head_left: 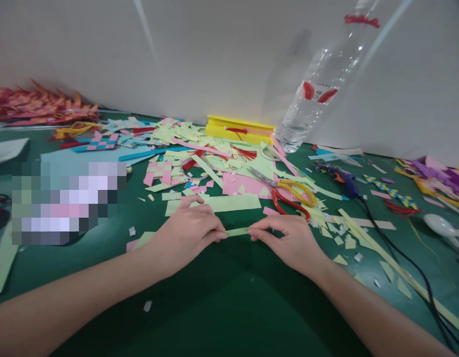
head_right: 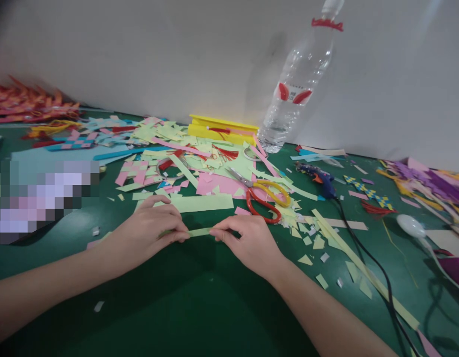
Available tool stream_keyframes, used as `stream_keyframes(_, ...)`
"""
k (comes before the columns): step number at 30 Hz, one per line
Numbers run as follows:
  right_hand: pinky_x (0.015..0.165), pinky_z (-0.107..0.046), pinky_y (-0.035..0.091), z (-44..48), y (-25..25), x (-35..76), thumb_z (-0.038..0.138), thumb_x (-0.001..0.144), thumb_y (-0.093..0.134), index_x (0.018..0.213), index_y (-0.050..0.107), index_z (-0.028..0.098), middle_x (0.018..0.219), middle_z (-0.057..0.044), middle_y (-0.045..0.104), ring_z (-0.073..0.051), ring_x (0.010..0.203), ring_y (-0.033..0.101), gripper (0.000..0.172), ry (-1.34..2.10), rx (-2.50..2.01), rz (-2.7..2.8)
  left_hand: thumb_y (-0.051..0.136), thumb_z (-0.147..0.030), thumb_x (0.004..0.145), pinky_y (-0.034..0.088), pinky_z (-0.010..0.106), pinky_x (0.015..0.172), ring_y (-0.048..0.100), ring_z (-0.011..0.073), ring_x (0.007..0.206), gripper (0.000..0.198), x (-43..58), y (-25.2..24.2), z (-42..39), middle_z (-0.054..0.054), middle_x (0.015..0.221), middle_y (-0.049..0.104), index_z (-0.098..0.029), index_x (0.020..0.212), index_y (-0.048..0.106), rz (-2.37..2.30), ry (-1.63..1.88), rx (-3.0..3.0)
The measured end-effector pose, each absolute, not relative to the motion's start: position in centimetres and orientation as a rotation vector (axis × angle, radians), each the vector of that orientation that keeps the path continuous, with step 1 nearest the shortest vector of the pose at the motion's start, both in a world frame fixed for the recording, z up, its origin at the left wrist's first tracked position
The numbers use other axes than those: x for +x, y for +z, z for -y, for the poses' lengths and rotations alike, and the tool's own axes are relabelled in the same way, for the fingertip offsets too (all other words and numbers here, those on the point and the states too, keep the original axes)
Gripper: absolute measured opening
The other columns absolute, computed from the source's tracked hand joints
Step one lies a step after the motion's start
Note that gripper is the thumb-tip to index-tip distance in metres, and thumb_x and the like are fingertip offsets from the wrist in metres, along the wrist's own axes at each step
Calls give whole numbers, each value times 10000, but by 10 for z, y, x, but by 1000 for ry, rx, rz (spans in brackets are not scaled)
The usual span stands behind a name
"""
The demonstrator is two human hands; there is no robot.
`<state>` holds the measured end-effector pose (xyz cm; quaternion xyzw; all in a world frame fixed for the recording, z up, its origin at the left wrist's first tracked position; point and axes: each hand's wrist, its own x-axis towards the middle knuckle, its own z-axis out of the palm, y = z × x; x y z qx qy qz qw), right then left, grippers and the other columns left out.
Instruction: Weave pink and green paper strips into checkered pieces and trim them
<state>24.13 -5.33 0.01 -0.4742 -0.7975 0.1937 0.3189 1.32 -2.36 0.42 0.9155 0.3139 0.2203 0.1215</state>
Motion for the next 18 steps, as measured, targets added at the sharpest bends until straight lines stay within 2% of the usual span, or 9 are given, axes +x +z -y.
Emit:
stream_keyframes(7,593,-184,466,53,3,241,221,839,616,736,691,224,672,54,719,-91,616,653,127,508,-1235,2121,440,-241,948,259,337,924,580,111,626,357,14,6,22,-66,616,662,-202,658,644,-896,680,2644)
stream_keyframes(13,551,-179,445,54,4,242,236,833,620,714,681,212,643,49,703,-86,592,632,135,532,-1234,2119,523,-235,913,283,324,886,581,116,664,265,14,2,21,-62,657,664,-197,686,653,-934,597,2626)
stream_keyframes(18,564,-189,451,55,7,239,253,823,622,683,660,207,634,42,690,-88,574,614,152,650,-1288,2096,493,-199,926,281,330,897,579,113,656,280,14,2,24,-55,648,650,-182,694,649,-905,619,2669)
